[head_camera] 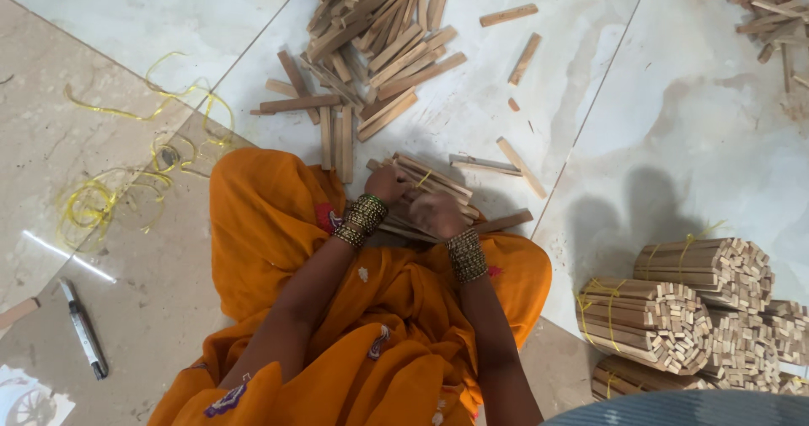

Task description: The person sits on the floor and gathers scattered wooden sticks into a stack, aligning them by hand. They wrap a yellow band around the stack, add more sticks to it, and tie additional bands to secure the bundle.

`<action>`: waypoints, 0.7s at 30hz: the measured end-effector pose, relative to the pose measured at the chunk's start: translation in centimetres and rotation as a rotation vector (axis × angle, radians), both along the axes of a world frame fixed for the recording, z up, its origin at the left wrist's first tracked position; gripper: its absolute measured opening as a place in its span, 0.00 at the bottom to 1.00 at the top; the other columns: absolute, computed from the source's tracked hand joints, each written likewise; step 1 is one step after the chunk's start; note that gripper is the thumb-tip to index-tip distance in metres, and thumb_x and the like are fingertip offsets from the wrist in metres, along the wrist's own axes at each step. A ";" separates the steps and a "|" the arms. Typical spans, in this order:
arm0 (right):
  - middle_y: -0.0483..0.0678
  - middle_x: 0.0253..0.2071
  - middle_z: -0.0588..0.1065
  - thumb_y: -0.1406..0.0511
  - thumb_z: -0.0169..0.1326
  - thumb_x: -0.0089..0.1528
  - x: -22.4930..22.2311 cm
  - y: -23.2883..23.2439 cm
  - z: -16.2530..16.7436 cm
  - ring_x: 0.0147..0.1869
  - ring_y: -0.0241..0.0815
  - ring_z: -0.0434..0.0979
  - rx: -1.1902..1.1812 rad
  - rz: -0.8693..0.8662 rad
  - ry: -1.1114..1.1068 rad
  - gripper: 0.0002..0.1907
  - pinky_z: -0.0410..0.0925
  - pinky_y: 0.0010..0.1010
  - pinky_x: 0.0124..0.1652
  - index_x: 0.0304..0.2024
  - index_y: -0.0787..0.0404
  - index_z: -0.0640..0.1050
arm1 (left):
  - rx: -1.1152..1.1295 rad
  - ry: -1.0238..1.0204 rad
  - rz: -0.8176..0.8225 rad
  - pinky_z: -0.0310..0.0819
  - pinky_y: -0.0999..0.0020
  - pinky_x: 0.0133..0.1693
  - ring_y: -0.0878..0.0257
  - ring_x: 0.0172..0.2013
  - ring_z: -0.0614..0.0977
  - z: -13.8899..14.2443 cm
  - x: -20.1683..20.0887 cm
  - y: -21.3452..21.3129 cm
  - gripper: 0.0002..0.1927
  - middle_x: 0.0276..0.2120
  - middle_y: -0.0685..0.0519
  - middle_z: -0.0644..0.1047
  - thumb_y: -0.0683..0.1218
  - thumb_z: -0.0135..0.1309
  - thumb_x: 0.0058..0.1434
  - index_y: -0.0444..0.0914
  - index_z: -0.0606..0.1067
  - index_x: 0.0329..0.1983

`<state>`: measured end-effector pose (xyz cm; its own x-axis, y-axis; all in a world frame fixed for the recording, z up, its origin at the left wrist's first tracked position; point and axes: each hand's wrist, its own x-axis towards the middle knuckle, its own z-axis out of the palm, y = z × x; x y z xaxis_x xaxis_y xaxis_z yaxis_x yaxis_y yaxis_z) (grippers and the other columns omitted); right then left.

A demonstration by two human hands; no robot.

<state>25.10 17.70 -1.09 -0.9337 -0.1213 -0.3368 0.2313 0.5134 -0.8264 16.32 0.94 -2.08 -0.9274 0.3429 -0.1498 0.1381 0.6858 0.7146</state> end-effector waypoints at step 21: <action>0.61 0.41 0.79 0.64 0.50 0.62 2.1 -8.1 -5.2 0.42 0.59 0.81 0.385 0.606 0.576 0.15 0.72 0.46 0.41 0.47 0.63 0.81 | 0.102 0.006 -0.083 0.79 0.55 0.40 0.51 0.31 0.84 -0.8 1.2 -0.9 0.11 0.29 0.47 0.83 0.54 0.62 0.57 0.45 0.86 0.36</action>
